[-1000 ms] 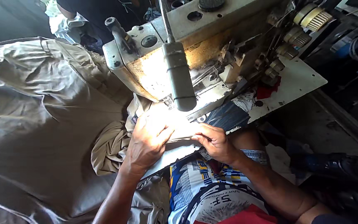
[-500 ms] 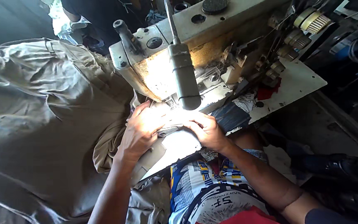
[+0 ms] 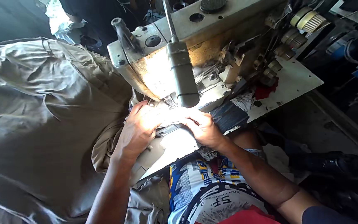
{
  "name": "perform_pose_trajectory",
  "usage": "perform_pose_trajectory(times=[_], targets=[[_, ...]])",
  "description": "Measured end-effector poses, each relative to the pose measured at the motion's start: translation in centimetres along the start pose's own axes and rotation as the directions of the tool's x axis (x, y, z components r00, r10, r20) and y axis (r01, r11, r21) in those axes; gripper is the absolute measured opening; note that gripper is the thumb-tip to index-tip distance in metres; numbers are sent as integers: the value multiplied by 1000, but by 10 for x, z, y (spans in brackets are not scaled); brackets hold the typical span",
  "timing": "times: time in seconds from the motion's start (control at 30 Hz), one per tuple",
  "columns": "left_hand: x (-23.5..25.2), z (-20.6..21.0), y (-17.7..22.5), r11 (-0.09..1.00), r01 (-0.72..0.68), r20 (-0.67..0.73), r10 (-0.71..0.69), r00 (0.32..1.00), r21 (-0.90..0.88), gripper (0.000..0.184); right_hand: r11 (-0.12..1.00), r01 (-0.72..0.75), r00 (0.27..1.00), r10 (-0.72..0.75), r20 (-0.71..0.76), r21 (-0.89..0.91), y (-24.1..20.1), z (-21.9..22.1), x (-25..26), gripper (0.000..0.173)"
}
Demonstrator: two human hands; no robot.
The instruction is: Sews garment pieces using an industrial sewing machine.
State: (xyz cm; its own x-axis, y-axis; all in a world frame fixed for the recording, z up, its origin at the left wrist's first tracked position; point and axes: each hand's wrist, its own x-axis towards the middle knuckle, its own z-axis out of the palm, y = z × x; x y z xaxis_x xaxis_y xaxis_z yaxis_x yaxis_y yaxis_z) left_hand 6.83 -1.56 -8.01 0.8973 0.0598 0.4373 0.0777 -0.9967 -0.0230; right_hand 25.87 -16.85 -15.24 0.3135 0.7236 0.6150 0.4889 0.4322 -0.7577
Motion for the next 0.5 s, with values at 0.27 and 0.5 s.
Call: perform_pose_trajectory(times=[0.27,0.5], targets=[[-4,-39,24,992,120,167,-124,978,32,31,998,49,995,-46,88,-30,6,-5,6,12],[-12,-33,42,987,72,117,-55,992,-145,19,987,155,912,-128,389,-38,-3,-29,11,18]])
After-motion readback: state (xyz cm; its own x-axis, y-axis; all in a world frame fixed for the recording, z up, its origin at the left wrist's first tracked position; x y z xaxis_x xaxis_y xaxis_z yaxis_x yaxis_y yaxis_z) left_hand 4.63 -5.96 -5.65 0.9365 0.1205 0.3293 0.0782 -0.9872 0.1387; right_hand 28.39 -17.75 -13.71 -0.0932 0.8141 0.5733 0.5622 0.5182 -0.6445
